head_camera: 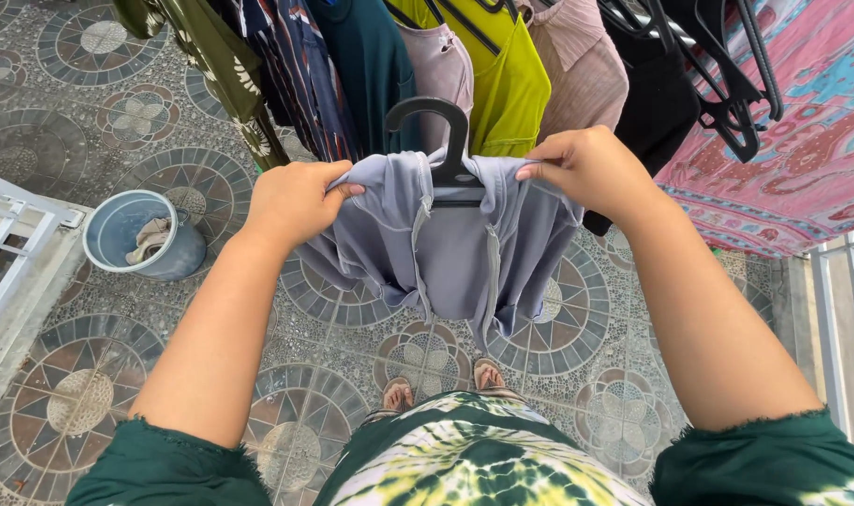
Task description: Hang various pieces of clothing onto a drying rack using plastic hangers.
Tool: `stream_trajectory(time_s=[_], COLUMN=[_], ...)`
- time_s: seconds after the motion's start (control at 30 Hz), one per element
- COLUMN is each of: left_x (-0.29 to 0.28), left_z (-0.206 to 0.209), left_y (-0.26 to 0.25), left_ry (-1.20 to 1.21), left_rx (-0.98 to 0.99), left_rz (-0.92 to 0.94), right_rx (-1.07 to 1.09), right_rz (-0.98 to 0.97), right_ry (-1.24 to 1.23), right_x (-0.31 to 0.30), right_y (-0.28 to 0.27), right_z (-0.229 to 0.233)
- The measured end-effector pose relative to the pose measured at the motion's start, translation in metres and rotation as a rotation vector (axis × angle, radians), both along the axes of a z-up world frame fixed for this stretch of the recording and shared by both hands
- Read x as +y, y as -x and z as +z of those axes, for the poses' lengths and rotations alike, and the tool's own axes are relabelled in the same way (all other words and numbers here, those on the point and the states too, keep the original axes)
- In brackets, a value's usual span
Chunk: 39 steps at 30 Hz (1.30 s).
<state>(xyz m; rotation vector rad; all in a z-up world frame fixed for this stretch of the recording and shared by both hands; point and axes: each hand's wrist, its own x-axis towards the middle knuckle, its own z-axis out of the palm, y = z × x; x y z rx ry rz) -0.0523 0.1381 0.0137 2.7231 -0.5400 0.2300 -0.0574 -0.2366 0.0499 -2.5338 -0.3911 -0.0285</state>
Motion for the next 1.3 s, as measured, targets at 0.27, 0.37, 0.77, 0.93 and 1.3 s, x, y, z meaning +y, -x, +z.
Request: stream_trajectory(time_s=[0.27,0.37,0.77,0.93,1.3], left_x=[-0.047,-0.068,-0.224,-0.308,-0.471], left_z=[0.006,0.021,0.036,0.025,0.018], left_y=[-0.015,-0.017,-0.025,-0.055,-0.112], left_ry=[0.095,0.133,0.127,0.348,0.506], left_rx=[-0.102,-0.100,0.153,0.009,-0.292], left_rz=[-0.133,-0.255,-0.636,-0.726,-0.329], right_rx=[-0.576,-0.668,0.045,0.141,0.209], right_rz=[0.060,-0.043,-0.148,-0.284,-0.212], right_ry=[0.022,0.149,-0.192,-0.090,-0.077], right_x=[0.005,0.002,-0.150,-0.248,-0.400], right_y=[0.051,0.073,0.093,0.092,0.084], right_z=[0.006,0.018,0.009,0.009,-0.009])
